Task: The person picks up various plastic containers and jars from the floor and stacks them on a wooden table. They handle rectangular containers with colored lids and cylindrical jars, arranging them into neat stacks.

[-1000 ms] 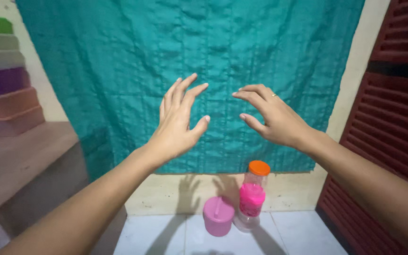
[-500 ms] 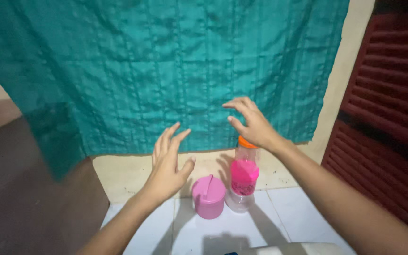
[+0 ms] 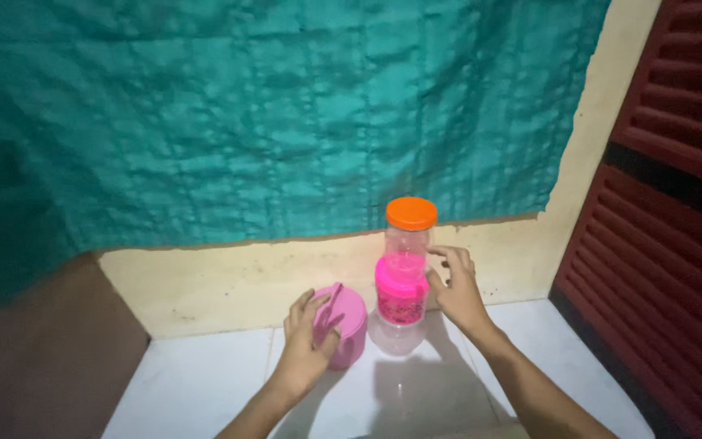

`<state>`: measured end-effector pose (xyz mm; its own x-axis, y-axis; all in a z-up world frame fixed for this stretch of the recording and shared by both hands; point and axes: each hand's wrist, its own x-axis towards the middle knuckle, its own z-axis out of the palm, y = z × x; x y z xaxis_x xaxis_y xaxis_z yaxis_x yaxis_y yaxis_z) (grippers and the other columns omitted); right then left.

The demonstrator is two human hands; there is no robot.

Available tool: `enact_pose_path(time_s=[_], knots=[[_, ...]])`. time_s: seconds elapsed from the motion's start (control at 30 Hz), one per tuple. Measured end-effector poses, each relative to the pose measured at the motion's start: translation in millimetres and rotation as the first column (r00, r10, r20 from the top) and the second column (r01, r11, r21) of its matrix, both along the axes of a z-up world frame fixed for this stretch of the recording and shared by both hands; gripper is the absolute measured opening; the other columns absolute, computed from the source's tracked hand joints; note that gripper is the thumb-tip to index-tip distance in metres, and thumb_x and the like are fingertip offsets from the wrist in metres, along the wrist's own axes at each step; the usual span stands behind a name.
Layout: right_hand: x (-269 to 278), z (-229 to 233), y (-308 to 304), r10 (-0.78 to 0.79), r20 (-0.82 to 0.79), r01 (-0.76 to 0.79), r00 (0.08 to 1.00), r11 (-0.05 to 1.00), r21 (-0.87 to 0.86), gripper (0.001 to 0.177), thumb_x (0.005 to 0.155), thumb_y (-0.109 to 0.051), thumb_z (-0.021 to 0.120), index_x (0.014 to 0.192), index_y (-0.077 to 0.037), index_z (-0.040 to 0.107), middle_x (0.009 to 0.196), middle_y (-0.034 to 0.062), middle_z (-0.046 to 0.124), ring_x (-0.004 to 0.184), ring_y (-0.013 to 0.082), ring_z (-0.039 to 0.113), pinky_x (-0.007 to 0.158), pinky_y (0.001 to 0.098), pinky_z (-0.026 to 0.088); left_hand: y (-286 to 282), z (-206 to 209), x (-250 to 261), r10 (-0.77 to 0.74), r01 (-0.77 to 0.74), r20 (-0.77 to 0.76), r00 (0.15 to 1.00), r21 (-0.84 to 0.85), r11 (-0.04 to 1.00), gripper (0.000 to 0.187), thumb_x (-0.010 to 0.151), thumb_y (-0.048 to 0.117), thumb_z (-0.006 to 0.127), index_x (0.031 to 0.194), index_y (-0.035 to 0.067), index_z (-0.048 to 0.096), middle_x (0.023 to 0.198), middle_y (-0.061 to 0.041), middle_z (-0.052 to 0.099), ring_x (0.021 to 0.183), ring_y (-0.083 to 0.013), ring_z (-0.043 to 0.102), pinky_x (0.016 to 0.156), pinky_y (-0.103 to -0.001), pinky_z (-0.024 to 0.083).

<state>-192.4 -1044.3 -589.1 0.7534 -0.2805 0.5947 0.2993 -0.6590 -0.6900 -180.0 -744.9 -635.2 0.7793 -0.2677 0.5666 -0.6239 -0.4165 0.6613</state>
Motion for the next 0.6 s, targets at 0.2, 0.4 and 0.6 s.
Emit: enact_pose_path(time_s=[0.2,0.4,0.6], knots=[[50,-63,-54,0.052,-0.018,-0.045,0.998,0.959,0.28,0.048,0.095,-0.025,0.063,0.14,-0.012,0.053,0.138,0.0138,0.045,0.115,0.0259,0.054,0.094,0.0369,0.051,-72,-52,54,-0.03,0.023,-0.092,0.995,-0.07,0.997,0.053,0.092,0.019,0.066,0.142,0.011,0.051,0.152,-0.019,0.043,0.144,-0.0337,0.04,0.119,-0.043,0.032],[96,-111,-73,0.25,0.087,-0.264,0.964,0.919,0.291,0.062,0.111,-0.042,0.045,0.158,-0.003,0.038,0.157,0.0191,0.041,0.141,0.0218,0.041,0.115,0.0345,0.033,-131,-56,92,-0.195,-0.04,-0.57,0.798,-0.373,0.927,0.064,0.1,0.041,0.043,0.157,0.015,0.031,0.156,-0.017,0.043,0.137,-0.0311,0.053,0.117,-0.042,0.04],[112,-107,-60,0.38,-0.053,-0.273,0.923,0.746,0.607,0.077,0.104,-0.06,0.032,0.162,-0.011,0.021,0.17,0.0133,0.022,0.157,0.0259,0.021,0.124,0.0427,0.021,-165,-48,110,-0.367,0.005,-0.592,0.717,-0.523,0.852,0.076,0.1,0.053,0.029,0.164,0.022,0.001,0.169,-0.015,0.016,0.155,-0.0279,0.021,0.124,-0.043,0.018]])
